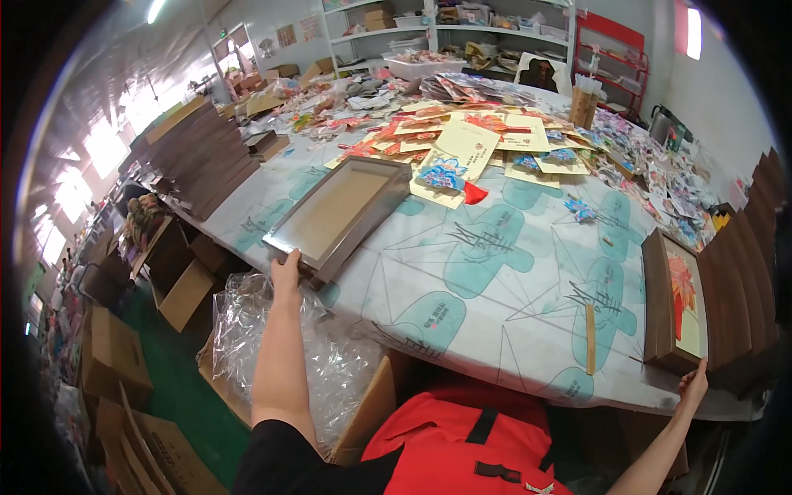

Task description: The person assembles decorative frames by inserting a paper cutout into a wooden frame, placing a backing board, and securing the back with a wooden stick. They repeat this process for multiple frames, stacking completed units on the table.

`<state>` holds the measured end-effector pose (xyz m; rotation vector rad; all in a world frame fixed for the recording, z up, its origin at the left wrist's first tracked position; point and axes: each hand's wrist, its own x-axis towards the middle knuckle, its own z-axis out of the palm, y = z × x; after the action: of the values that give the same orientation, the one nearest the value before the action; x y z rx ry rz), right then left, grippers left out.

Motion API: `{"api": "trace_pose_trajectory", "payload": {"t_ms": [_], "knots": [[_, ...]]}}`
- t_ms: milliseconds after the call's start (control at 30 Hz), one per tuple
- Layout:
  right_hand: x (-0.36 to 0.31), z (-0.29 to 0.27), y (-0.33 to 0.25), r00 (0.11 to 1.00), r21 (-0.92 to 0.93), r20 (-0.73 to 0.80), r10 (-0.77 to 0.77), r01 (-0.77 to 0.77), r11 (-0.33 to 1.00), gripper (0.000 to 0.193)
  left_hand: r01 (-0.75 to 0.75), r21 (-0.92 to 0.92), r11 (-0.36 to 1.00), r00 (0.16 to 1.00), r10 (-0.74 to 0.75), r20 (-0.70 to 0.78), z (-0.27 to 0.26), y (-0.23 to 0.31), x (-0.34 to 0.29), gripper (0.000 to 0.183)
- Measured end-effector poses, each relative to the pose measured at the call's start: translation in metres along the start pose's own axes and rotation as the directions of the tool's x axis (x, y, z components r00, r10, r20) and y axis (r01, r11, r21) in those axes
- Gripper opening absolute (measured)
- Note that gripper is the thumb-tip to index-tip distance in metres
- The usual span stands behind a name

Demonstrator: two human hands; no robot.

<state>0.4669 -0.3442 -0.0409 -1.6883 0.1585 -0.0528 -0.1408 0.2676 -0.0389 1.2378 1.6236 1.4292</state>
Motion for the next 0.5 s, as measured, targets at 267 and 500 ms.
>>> {"api": "trace_pose_trajectory", "payload": {"t_ms": [267, 500], "knots": [[-0.09, 0.04, 0.005, 0.908, 0.076, 0.227, -0.352, 0.344, 0.936, 0.037, -0.796, 0.598, 0.097, 0.483, 0.696, 0.531, 0.008, 0.027, -0.076, 0.077], [-0.14, 0.049, 0.01, 0.874, 0.098, 0.365, -0.32, 0.306, 0.947, 0.033, -0.899, 0.433, 0.064, 0.261, 0.872, 0.414, 0.002, 0.041, -0.046, 0.063]]}}
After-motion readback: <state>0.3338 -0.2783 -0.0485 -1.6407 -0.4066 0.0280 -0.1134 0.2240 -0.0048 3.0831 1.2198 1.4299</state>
